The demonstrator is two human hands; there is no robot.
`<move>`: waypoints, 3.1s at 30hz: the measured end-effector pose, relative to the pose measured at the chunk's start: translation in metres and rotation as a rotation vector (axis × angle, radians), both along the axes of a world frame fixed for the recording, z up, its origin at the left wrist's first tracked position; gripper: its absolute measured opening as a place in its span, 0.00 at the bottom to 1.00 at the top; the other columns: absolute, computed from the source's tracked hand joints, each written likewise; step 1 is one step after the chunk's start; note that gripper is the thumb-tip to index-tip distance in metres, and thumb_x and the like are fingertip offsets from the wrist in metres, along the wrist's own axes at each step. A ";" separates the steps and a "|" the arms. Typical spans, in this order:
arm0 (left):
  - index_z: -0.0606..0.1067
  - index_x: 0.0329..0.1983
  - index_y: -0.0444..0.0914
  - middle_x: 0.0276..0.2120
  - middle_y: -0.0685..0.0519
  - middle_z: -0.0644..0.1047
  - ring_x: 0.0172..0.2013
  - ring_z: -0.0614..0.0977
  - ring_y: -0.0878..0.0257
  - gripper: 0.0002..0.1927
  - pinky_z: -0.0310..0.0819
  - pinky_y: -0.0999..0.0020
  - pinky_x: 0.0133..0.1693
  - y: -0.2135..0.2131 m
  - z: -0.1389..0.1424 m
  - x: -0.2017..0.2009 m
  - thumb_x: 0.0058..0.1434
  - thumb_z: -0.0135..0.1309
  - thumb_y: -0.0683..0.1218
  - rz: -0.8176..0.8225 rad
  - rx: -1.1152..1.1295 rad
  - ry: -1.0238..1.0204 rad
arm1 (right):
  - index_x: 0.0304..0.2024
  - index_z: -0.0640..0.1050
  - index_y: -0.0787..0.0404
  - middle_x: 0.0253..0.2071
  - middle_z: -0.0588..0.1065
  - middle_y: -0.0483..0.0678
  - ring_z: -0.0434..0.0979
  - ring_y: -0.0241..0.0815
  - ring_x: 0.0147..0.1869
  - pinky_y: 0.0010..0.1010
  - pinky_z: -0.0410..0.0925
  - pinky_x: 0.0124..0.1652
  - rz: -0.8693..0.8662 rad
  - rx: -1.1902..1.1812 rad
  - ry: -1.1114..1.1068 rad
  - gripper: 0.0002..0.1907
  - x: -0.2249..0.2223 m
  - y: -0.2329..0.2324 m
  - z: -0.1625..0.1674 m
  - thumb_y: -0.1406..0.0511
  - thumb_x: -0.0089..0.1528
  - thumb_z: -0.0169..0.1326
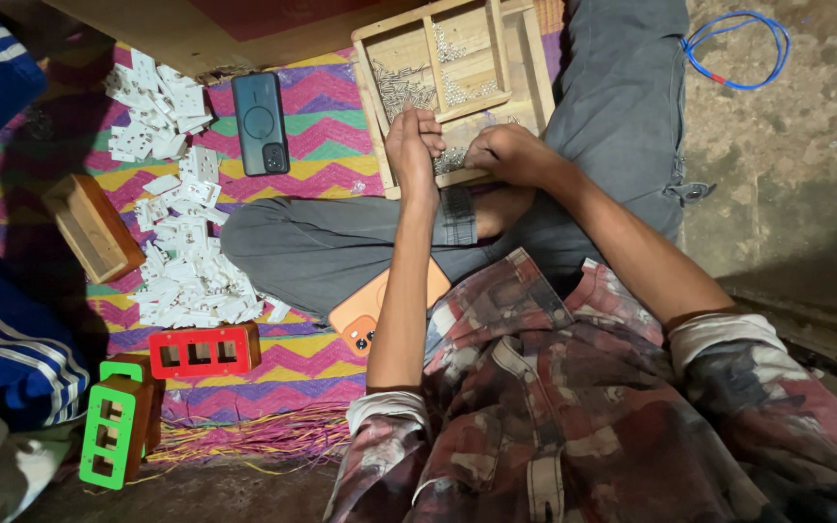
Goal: The person sits on the floor and sorts small metal fasteners from a compartmentalized wooden tray, picking items one at a time and placing them into piles on the mat. They occasionally reach into the tray for more parts and continue sorting throughout the clip.
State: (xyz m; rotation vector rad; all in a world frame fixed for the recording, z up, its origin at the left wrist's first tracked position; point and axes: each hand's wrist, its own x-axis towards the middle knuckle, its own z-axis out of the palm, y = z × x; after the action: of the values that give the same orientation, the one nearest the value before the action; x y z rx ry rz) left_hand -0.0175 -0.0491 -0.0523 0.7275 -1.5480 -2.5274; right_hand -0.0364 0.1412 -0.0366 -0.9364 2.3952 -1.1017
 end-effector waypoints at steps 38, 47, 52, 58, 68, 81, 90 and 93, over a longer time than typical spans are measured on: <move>0.80 0.43 0.41 0.34 0.49 0.84 0.29 0.85 0.57 0.06 0.78 0.64 0.35 0.020 0.046 0.018 0.64 0.58 0.44 -0.320 -0.812 0.170 | 0.50 0.76 0.72 0.44 0.80 0.52 0.82 0.36 0.47 0.25 0.76 0.49 -0.507 -0.697 -0.535 0.11 -0.006 0.005 0.015 0.78 0.65 0.57; 0.78 0.40 0.39 0.35 0.46 0.82 0.33 0.84 0.51 0.05 0.76 0.58 0.35 0.025 0.054 0.023 0.63 0.60 0.44 -0.222 -1.027 0.278 | 0.50 0.76 0.72 0.45 0.80 0.51 0.82 0.35 0.48 0.24 0.75 0.50 -0.453 -0.691 -0.577 0.11 -0.004 0.005 0.019 0.76 0.65 0.58; 0.78 0.39 0.39 0.34 0.47 0.82 0.34 0.84 0.51 0.04 0.76 0.59 0.36 0.024 0.043 0.021 0.63 0.61 0.43 -0.209 -1.025 0.246 | 0.52 0.76 0.71 0.43 0.80 0.49 0.82 0.33 0.46 0.22 0.74 0.48 -0.412 -0.672 -0.591 0.11 -0.002 0.003 0.022 0.74 0.67 0.56; 0.78 0.39 0.36 0.29 0.51 0.83 0.25 0.79 0.66 0.02 0.73 0.71 0.29 0.020 0.013 0.006 0.64 0.58 0.40 -0.297 -0.579 0.033 | 0.48 0.81 0.68 0.40 0.81 0.50 0.77 0.32 0.38 0.22 0.69 0.39 -0.371 -0.328 -0.185 0.09 0.002 -0.002 0.024 0.68 0.69 0.57; 0.76 0.41 0.31 0.30 0.50 0.81 0.27 0.78 0.68 0.02 0.73 0.75 0.31 0.015 -0.029 0.005 0.67 0.54 0.36 -0.311 -0.166 0.178 | 0.47 0.81 0.67 0.40 0.81 0.48 0.76 0.30 0.39 0.22 0.70 0.39 -0.371 -0.309 -0.113 0.09 0.008 -0.007 0.037 0.68 0.67 0.56; 0.77 0.41 0.31 0.30 0.50 0.82 0.27 0.78 0.68 0.03 0.71 0.76 0.31 0.017 -0.005 0.010 0.67 0.54 0.37 -0.283 -0.144 0.178 | 0.50 0.81 0.69 0.37 0.78 0.42 0.69 0.28 0.38 0.21 0.65 0.37 -0.382 -0.434 -0.286 0.09 0.004 -0.004 0.017 0.70 0.69 0.56; 0.77 0.41 0.30 0.31 0.50 0.81 0.26 0.78 0.68 0.04 0.71 0.75 0.30 0.018 -0.011 0.010 0.67 0.55 0.37 -0.279 -0.136 0.190 | 0.51 0.80 0.68 0.42 0.79 0.42 0.73 0.26 0.42 0.18 0.68 0.43 -0.363 -0.445 -0.284 0.09 0.008 -0.008 0.035 0.70 0.69 0.56; 0.78 0.40 0.30 0.31 0.49 0.82 0.27 0.78 0.68 0.04 0.72 0.74 0.31 0.018 -0.012 0.012 0.67 0.55 0.38 -0.278 -0.116 0.186 | 0.53 0.81 0.68 0.42 0.78 0.43 0.71 0.28 0.41 0.20 0.66 0.41 -0.354 -0.430 -0.280 0.11 0.008 -0.007 0.038 0.69 0.70 0.55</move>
State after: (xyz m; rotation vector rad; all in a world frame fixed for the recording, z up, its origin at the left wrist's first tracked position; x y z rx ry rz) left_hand -0.0059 -0.0314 -0.0646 0.2692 -1.8183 -2.5718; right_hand -0.0284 0.1337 0.0016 -0.4321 2.1777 -1.7983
